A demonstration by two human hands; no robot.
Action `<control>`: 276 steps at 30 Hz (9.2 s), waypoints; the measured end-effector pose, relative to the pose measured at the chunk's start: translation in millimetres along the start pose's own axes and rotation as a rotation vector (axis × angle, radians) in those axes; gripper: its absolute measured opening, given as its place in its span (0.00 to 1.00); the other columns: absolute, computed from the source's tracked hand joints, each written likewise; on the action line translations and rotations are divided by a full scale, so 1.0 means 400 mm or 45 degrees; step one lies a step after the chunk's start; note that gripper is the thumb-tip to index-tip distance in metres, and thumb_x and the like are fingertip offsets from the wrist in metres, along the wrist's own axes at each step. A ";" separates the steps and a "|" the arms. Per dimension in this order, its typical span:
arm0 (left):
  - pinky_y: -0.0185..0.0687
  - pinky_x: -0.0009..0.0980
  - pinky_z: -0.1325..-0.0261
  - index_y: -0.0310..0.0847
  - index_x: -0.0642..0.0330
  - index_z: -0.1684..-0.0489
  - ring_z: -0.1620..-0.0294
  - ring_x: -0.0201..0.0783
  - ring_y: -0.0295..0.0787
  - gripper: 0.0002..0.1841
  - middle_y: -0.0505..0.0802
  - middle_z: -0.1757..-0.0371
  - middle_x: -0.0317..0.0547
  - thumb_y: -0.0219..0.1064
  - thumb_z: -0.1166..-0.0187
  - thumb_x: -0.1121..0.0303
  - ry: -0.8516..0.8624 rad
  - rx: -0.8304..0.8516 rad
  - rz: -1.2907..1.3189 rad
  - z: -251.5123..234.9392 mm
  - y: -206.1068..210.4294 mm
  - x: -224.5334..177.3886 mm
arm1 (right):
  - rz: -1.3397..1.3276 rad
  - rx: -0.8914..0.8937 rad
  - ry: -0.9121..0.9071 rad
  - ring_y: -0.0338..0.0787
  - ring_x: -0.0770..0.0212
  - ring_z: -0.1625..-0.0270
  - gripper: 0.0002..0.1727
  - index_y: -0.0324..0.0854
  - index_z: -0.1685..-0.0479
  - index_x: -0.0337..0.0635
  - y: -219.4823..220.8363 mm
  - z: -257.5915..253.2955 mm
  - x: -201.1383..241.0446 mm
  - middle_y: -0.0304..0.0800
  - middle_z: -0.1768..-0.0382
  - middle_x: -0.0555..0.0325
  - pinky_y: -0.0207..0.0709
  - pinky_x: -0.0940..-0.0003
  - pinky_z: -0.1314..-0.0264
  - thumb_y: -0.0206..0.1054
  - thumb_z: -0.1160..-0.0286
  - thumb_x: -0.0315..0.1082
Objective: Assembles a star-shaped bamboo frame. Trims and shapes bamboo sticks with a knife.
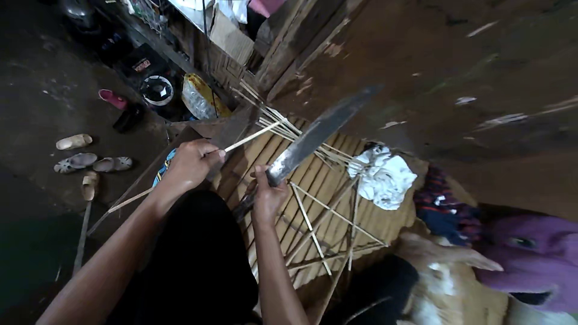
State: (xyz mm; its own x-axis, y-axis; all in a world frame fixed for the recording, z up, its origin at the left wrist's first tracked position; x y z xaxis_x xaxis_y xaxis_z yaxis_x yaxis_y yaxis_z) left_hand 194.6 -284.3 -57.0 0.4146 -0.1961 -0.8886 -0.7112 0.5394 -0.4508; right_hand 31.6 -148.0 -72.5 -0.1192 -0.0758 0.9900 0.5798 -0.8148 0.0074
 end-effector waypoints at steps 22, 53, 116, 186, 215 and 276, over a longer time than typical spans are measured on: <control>0.83 0.38 0.63 0.94 0.56 0.55 0.71 0.35 0.85 0.08 0.93 0.59 0.43 0.68 0.14 0.66 -0.195 0.235 -0.015 0.046 0.072 -0.031 | -0.536 -0.076 0.521 0.77 0.70 0.87 0.13 0.77 0.55 0.33 0.063 0.036 -0.061 0.82 0.81 0.56 0.76 0.78 0.84 0.72 0.33 0.14; 0.83 0.29 0.66 0.90 0.62 0.55 0.75 0.30 0.83 0.05 0.93 0.63 0.45 0.74 0.22 0.73 -0.632 0.000 0.253 -0.017 -0.008 0.286 | 1.657 0.940 0.050 0.93 0.39 0.45 0.21 0.68 0.20 0.43 0.195 0.043 -0.115 0.93 0.55 0.39 0.81 0.43 0.37 0.53 0.07 0.38; 0.81 0.28 0.69 0.91 0.61 0.61 0.77 0.27 0.81 0.02 0.92 0.67 0.40 0.74 0.24 0.73 -0.346 -0.220 0.260 -0.040 -0.050 0.208 | 1.962 0.954 0.026 0.94 0.36 0.48 0.23 0.63 0.16 0.45 0.225 0.027 -0.061 0.93 0.55 0.39 0.84 0.42 0.43 0.49 0.05 0.41; 0.81 0.33 0.64 0.94 0.57 0.60 0.74 0.28 0.82 0.03 0.94 0.65 0.40 0.74 0.23 0.70 -0.341 -0.167 0.216 -0.048 -0.035 0.240 | 1.754 0.839 -0.176 0.94 0.34 0.57 0.20 0.71 0.29 0.39 0.282 0.004 -0.070 0.90 0.65 0.37 0.84 0.39 0.57 0.47 0.04 0.43; 0.78 0.65 0.34 0.95 0.59 0.53 0.40 0.57 0.91 0.08 0.96 0.47 0.55 0.70 0.18 0.67 -0.374 -0.178 -0.051 -0.034 -0.025 0.217 | 1.932 0.972 -0.011 0.92 0.34 0.44 0.23 0.66 0.18 0.42 0.291 -0.002 -0.116 0.92 0.50 0.35 0.83 0.39 0.42 0.47 0.04 0.41; 0.76 0.65 0.43 0.89 0.67 0.54 0.49 0.65 0.88 0.16 0.91 0.57 0.65 0.57 0.08 0.65 -0.292 0.376 -0.447 -0.069 0.083 0.092 | 1.498 0.745 0.049 0.92 0.35 0.45 0.22 0.75 0.24 0.40 0.157 -0.016 -0.074 0.92 0.50 0.36 0.82 0.39 0.39 0.53 0.06 0.42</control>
State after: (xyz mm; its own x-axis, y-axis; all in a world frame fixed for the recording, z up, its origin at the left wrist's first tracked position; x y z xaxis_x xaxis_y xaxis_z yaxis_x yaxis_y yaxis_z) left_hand 170.6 -296.2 -107.2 0.7373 -0.2400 -0.6316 -0.3298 0.6880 -0.6464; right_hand 66.2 -200.7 -102.0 0.6766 -0.5890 0.4418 0.6122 0.1165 -0.7821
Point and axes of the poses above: each hand's wrist, its own z-axis away from the middle knuckle, its own y-axis out of the palm, x = y × z, the point moved 10 cm from there along -z, towards the middle knuckle
